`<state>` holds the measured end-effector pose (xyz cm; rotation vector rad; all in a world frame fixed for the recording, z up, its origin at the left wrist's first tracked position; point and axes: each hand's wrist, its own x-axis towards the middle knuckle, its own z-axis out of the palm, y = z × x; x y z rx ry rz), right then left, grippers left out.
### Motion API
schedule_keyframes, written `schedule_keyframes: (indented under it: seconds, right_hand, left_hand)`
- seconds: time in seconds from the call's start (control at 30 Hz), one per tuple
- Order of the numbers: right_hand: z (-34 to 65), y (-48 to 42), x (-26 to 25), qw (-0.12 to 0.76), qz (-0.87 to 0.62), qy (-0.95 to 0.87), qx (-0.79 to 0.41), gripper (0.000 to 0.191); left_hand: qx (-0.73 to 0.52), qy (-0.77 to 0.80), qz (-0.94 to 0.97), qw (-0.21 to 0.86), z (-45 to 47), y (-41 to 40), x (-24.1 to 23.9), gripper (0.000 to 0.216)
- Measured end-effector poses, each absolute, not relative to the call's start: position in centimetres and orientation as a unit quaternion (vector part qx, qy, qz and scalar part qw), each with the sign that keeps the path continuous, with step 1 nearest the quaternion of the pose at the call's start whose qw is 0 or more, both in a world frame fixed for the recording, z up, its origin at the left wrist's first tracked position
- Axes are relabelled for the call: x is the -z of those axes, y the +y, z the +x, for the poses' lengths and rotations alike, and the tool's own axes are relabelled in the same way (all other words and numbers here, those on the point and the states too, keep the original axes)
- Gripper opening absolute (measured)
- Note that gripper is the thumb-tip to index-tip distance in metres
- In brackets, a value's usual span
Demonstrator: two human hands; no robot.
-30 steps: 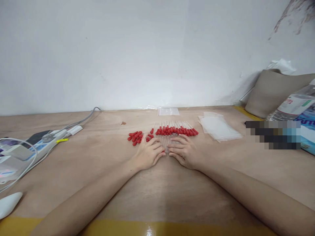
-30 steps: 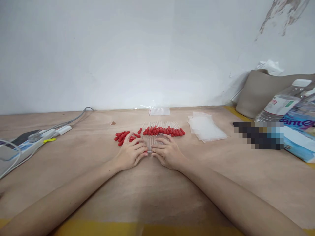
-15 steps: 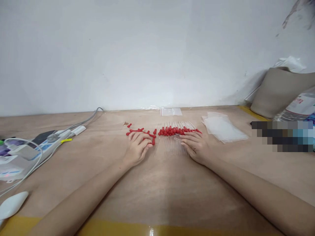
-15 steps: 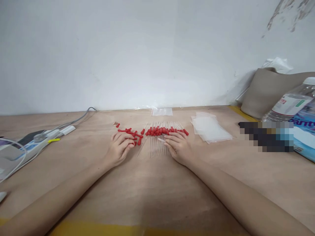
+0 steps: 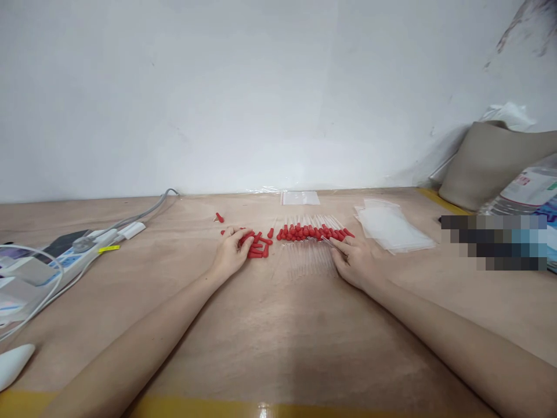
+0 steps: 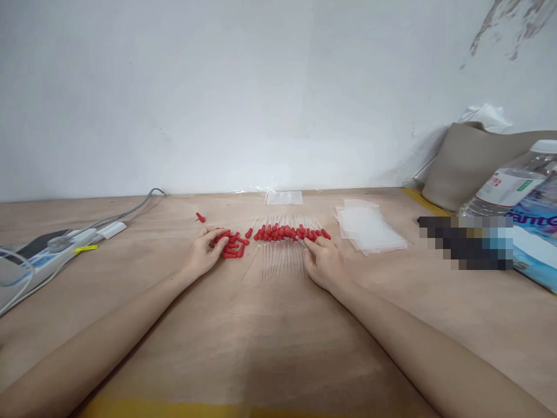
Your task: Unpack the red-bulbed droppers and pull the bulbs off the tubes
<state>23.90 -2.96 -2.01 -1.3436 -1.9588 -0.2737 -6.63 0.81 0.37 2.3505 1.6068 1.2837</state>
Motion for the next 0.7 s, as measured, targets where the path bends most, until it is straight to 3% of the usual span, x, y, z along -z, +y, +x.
schedule_keyframes:
  seconds: [0.3,0.43,0.7]
  right_hand:
    - [23.4,-3.9,1.2,0.343,-0.594,-0.722,0.091,0.018]
    - [23.1,-4.0,1.3,0.343,-0.592,-0.721,0.11,0.021]
    - [23.1,-4.1,1.0,0.311,-0.569,-0.757,0.081,0.027]
  left_hand:
    - [-0.409,0.494,0.763,-0.078,-6.1,0.0,-0.9,0.018]
    - [-0.334,0.518,0.775,-0.141,-4.9,0.8,-2.6,0.018]
    - [-0.084,0.695,0.714,-0.018,-0.2,6.7,-4.8,0.026]
